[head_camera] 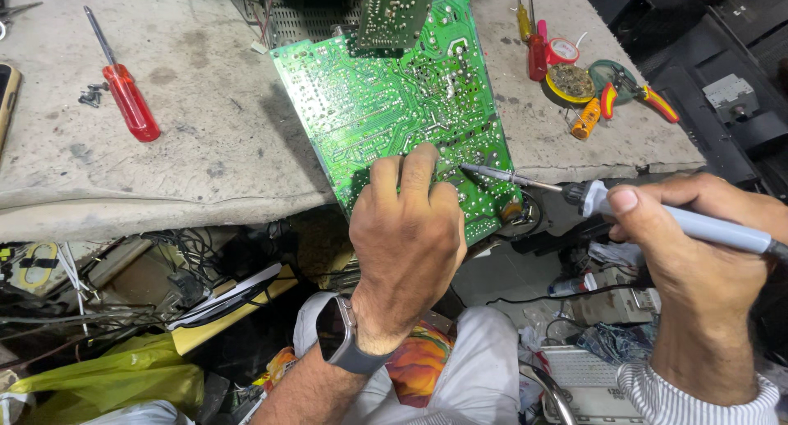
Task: The person holds a green circuit board against the workbench edge and uses a soldering iron to solder joints on its underside, feeding solder wire with the other hand. They work across different areas of the board, occasionally pulling the iron away and repositioning before resuming soldering.
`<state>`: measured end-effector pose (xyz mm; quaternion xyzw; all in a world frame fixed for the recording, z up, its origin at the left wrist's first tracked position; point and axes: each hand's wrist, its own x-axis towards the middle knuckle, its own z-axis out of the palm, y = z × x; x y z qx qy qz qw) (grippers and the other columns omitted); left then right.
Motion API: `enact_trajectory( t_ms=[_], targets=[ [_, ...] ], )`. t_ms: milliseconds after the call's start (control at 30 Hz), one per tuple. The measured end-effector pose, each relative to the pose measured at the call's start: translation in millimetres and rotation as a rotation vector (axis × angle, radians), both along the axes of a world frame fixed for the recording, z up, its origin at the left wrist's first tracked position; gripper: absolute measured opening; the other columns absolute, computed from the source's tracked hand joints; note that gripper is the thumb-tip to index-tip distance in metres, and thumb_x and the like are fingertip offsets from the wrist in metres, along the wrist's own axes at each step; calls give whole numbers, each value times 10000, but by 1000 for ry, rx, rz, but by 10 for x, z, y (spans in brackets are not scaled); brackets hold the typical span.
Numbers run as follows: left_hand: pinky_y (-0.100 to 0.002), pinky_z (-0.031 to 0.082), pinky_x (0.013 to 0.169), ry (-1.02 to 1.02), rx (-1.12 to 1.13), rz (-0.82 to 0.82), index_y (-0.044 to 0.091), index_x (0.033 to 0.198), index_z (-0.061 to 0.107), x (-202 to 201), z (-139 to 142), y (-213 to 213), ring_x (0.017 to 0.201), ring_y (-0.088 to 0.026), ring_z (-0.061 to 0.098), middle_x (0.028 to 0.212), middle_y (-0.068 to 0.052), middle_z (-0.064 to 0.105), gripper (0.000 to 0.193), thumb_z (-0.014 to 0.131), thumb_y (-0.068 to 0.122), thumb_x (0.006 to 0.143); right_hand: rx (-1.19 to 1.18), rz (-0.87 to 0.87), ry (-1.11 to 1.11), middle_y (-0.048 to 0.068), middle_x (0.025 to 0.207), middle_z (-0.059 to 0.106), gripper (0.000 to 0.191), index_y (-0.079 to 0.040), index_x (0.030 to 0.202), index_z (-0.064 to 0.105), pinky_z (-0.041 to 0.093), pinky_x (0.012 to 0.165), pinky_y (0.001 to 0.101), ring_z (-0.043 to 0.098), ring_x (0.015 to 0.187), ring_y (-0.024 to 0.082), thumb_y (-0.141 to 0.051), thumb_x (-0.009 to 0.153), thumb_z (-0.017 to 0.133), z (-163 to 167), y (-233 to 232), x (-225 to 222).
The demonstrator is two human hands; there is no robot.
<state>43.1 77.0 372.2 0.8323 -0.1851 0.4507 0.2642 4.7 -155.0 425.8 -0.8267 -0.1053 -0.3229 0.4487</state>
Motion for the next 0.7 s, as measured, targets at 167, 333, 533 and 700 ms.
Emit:
enact_trajectory(
  t_ms=[167,333,533,700],
  targets=[
    [-400,523,764,7,5,1,15,770,629,24,0,-10,1039,-325,582,1232,-154,632,102,719,62,761,-112,5,10,93,776,704,151,52,952,727,487,620,159,633,625,83,-56,980,828,55,29,-78],
    [-398,526,790,-5,1,8,17,795,634,3,29,-7,1055,-325,580,1240,-149,626,103,724,58,765,-72,-8,30,63,757,699,136,21,943,726,490,605,149,629,603,61,-84,952,811,163,148,-56],
    [-417,530,844,-28,-45,-5,21,844,620,-169,45,146,1083,-339,566,1252,-139,603,158,761,75,799,-215,-137,61,80,701,662,125,31,940,743,363,509,191,533,534,81,-50,880,816,350,418,-207],
    [-417,523,749,3,-88,39,32,843,654,-262,22,263,1040,-344,586,1226,-124,620,136,772,78,794,-112,-133,98,53,741,668,107,17,931,729,386,547,179,563,588,64,-57,902,801,359,500,-221]
  ],
)
